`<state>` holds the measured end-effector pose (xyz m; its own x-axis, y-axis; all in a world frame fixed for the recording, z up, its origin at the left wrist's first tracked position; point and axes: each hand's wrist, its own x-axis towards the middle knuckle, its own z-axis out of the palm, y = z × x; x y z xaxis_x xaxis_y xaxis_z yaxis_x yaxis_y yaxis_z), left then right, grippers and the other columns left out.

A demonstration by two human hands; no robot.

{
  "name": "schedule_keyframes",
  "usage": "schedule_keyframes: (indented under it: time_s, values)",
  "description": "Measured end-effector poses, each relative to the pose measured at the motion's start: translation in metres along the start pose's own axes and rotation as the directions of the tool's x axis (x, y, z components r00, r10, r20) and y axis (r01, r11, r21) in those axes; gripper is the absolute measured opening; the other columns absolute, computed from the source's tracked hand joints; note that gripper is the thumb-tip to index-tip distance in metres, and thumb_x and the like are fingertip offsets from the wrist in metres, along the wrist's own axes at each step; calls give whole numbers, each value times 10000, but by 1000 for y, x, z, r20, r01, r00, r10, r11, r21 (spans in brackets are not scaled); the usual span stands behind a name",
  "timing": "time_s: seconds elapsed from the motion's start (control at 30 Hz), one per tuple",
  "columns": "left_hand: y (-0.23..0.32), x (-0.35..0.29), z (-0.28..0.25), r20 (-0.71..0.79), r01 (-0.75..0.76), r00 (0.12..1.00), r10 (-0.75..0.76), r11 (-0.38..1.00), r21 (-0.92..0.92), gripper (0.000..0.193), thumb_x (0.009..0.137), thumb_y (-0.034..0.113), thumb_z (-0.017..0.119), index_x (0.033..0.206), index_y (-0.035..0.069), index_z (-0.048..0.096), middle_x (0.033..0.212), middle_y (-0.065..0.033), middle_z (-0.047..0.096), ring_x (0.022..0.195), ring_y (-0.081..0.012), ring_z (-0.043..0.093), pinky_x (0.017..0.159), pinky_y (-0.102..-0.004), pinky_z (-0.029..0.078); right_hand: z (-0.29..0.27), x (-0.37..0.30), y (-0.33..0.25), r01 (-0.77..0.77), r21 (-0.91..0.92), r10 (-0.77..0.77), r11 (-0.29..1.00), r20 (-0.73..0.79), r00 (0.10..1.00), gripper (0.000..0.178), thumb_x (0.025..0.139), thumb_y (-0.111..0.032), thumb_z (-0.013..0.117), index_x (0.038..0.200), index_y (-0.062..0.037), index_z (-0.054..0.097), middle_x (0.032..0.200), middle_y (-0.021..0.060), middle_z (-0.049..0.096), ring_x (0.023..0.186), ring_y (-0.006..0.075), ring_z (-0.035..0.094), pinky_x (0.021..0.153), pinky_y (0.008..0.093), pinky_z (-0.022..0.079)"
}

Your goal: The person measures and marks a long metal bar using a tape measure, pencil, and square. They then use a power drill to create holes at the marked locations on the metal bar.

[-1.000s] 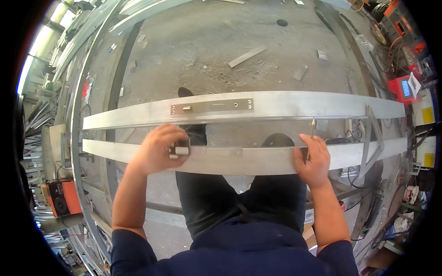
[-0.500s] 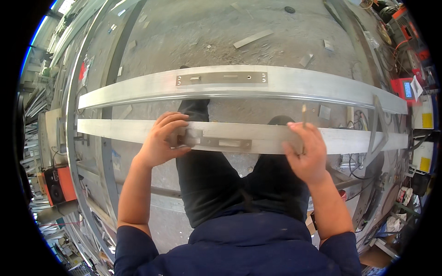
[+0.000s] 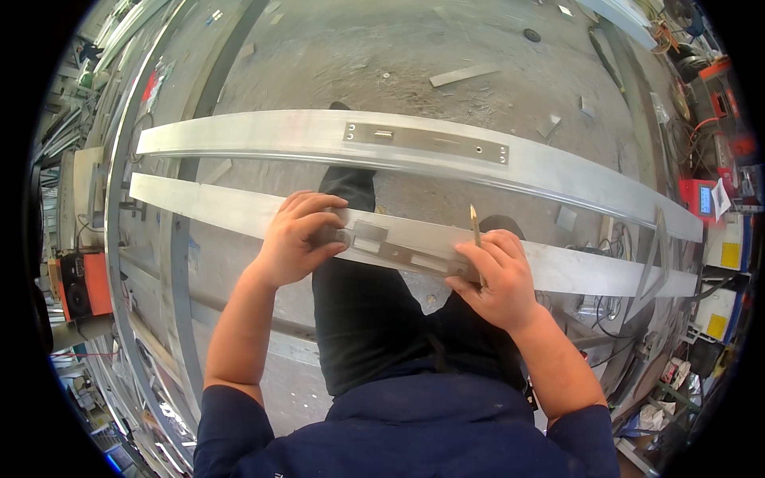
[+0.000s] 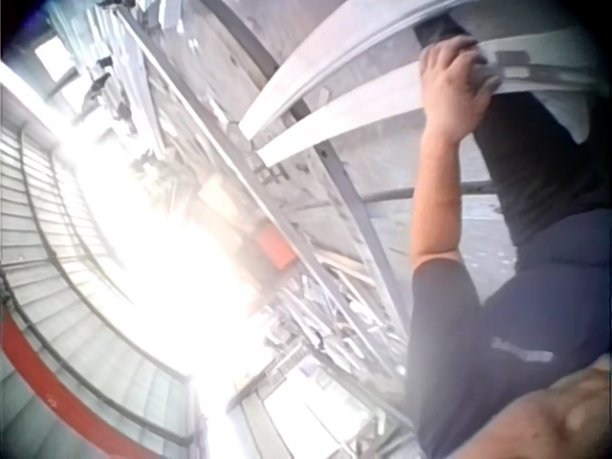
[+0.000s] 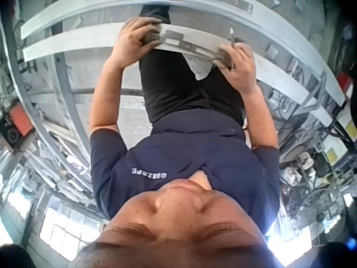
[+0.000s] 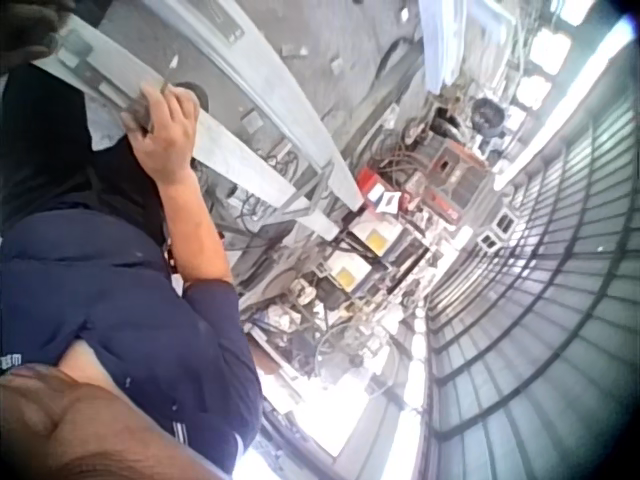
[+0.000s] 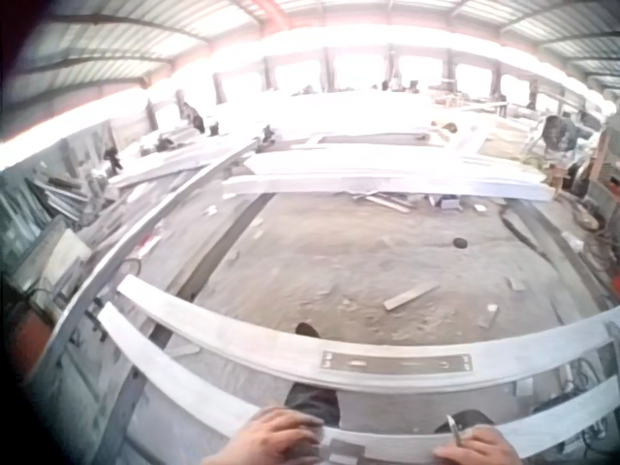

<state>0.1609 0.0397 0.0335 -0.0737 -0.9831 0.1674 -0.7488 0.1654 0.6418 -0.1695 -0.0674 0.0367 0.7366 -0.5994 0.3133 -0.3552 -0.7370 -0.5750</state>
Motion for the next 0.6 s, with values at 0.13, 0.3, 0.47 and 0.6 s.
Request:
schedule_keyframes:
  time_s: [0.13, 0.3, 0.47, 0.6]
  values:
    - [0, 0, 1, -7, 8, 1000, -8, 1000, 21, 284, 744, 139, 861, 964, 94, 687, 1275, -49, 682, 1196, -321, 599, 1084, -463, 435, 5, -2, 3, 19, -38, -20, 999, -22, 1000, 460, 672, -95, 887, 1089, -33, 704, 986, 124, 703, 977, 348, 618, 932, 469, 497]
    - [0, 0, 2, -5, 9, 1000, -9, 1000, 26, 283, 746, 147, 857, 963, 92, 683, 1272, -43, 685, 1192, -320, 603, 1081, -458, 438, 5, -3, 4, 25, -53, -26, 998, -19, 999, 445, 685, -88, 883, 1086, -24, 703, 1002, 125, 711, 985, 353, 623, 928, 473, 509]
    - [0, 1, 3, -11, 21, 1000, -21, 999, 34, 287, 732, 123, 854, 956, 90, 678, 1269, -46, 686, 1190, -320, 607, 1081, -457, 437, 8, -4, 6, 16, -41, -19, 999, -63, 998, 425, 702, -68, 872, 1086, -13, 702, 995, 127, 710, 979, 352, 621, 923, 466, 521]
    - [0, 1, 2, -2, 33, 999, -33, 999, 25, 304, 724, 99, 851, 969, 92, 672, 1281, -50, 678, 1213, -320, 594, 1084, -454, 430, 7, -2, 5, 3, -37, -6, 999, -59, 998, 422, 697, -47, 865, 1083, -8, 699, 994, 133, 698, 974, 351, 615, 920, 458, 522]
